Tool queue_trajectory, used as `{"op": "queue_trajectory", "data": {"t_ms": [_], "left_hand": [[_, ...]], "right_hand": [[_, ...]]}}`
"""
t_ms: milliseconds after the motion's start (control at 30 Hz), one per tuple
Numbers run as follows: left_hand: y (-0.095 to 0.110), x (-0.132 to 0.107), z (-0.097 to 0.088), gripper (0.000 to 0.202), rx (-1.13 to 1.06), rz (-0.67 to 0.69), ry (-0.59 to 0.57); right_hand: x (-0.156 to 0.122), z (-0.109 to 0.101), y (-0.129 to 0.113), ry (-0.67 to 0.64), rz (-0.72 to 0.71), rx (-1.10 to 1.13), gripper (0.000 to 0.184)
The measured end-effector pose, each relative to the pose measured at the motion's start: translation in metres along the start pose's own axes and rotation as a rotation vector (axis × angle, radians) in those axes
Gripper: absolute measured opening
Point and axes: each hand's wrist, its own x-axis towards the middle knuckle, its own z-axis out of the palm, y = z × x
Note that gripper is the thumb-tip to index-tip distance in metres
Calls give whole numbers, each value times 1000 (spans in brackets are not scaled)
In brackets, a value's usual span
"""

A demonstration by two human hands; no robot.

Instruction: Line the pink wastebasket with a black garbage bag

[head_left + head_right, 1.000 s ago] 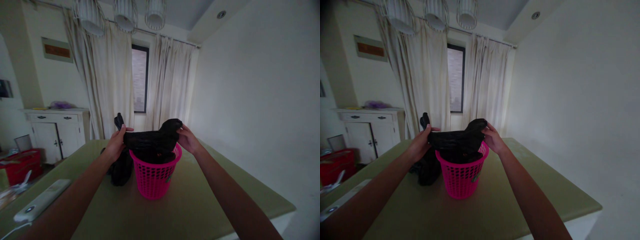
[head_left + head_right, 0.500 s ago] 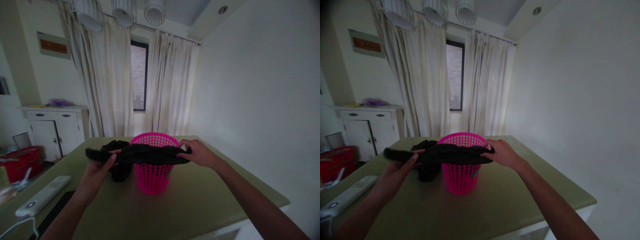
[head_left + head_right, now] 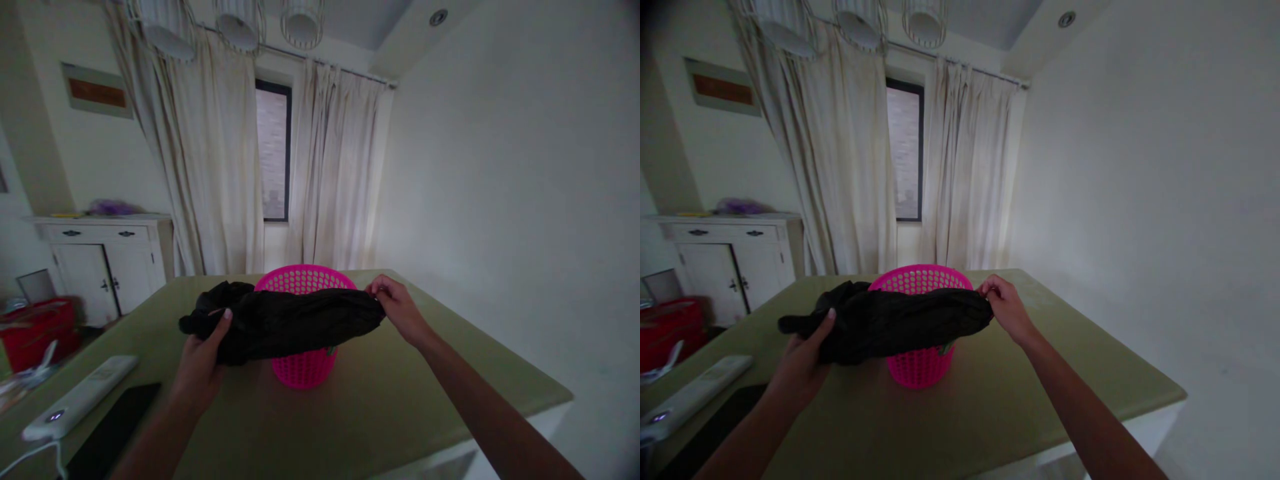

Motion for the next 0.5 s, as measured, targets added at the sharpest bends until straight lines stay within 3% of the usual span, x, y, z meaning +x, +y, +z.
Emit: {"op": "queue_trajectory", "data": {"t_ms": [100,167,233,300,367,500], "left_hand": [[0,-3,9,44,18,-17,49],[2,-4,10,46,16,-31,35],[5,-2,5,48,15,-40,-63],[8,1,-6,55,49,-56,-190],[9,8,-20,59,119,-84,-251],[-2,26,-41,39,256,-58,-205]], "right_hand": [[-10,8,-14,-19,-19,50,14],[-16,11,-26,-84,-150,-73,33],[-19,11,-34,-135,-254,-216,45],[-19,8,-36,-192,-275,-261,31],[-17,3,-30,-262,-206,-187,22],[-12,-5,-4,-253,56,21,37]]}}
